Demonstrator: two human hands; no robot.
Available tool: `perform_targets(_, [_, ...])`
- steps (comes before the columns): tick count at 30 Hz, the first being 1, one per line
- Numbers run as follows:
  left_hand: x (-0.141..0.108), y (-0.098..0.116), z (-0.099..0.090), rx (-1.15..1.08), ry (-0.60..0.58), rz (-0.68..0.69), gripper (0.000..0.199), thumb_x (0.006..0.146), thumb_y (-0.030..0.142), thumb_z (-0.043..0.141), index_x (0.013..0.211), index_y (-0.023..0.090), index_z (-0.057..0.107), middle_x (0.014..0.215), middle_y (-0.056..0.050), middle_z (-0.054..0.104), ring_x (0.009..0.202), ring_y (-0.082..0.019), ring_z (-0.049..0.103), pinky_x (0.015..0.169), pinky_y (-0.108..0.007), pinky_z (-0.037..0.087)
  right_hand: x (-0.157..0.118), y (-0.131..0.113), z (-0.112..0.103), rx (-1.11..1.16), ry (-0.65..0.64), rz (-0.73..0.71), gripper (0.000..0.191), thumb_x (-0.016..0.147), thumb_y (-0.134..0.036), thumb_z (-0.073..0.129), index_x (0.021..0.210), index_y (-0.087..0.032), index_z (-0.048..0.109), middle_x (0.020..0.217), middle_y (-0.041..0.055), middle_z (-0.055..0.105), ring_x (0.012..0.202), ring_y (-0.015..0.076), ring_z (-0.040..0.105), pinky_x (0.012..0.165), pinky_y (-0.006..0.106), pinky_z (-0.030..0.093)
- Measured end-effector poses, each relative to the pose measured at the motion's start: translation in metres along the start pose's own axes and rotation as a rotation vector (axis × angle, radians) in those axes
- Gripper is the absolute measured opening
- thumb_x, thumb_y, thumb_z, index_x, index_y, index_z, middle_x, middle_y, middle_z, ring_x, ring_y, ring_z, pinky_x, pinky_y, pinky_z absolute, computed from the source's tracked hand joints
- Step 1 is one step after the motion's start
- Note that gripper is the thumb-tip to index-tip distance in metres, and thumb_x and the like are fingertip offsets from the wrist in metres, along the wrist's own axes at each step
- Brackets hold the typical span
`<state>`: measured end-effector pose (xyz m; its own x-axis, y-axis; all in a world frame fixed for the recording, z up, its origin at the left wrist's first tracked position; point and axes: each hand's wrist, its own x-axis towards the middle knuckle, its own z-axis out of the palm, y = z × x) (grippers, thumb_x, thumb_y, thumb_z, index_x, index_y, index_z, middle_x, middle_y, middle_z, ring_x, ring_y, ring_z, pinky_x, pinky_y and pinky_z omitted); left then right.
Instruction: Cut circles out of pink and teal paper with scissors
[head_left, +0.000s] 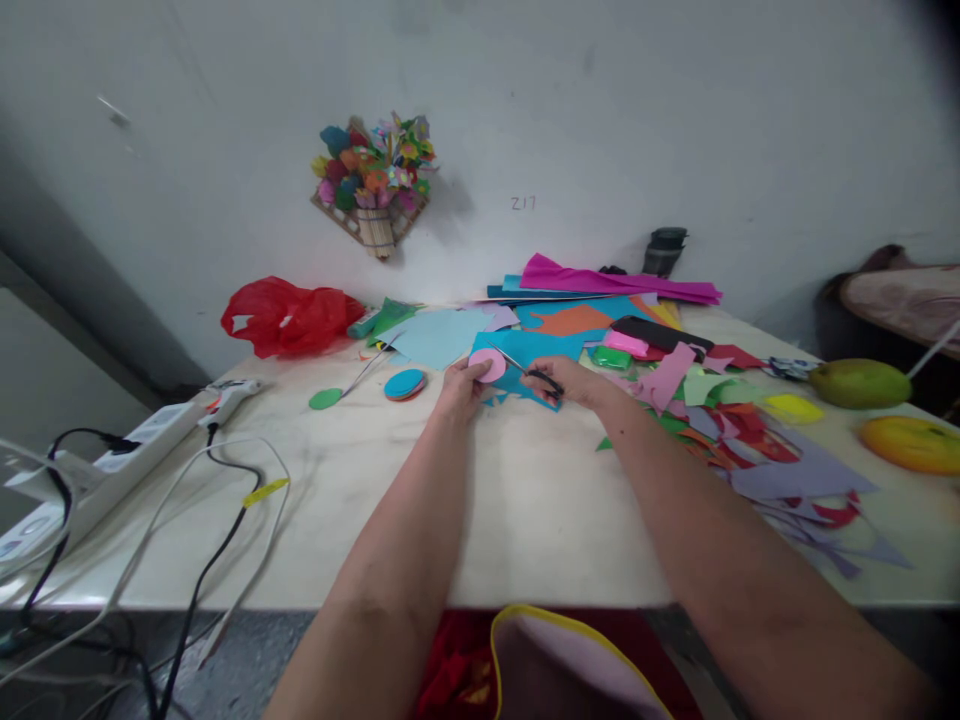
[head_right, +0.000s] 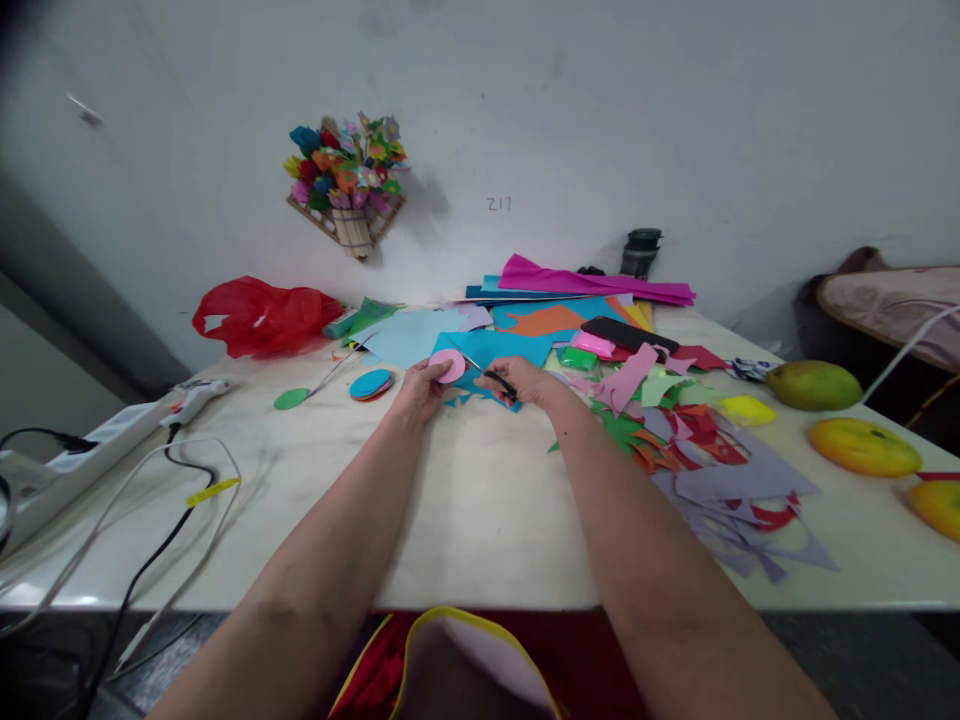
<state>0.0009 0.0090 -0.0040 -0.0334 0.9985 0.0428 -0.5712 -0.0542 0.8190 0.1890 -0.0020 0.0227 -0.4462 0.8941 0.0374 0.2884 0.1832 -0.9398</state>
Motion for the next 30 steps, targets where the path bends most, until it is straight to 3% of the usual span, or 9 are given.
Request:
perform_targets(16, [0.002,-0.003,-0.004,-0.003,-0.054,0.015,0.027,0.055,0.013,0.083,0.077,0.009,0.067,0.074,-0.008,0.071,0.068,-0.017,0.067,0.068,-0.027,0.054,-0.003,0.001,-0.001,-0.031,0.011,0.052,0.030,0.078,-0.039,0.066,0.062,-0.020,0.050,0.048,-0.0012,0.052,0.037,0.0089,0.045,0.034,0.022,0.027])
perform_targets(30, [-0.008,0.002,0.006,0.016,-0.057,-0.041,0.021,0.058,0.009,0.079,0.073,0.009,0.065,0.070,-0.005,0.069,0.060,-0.013,0.064,0.064,-0.026,0.053,-0.002,0.001,0.002,-0.022,0.025,0.031,0.032,0.077,-0.043,0.068,0.067,-0.018,0.051,0.048,-0.0028,0.054,0.035,0.0073,0.045,0.032,0.019,0.027])
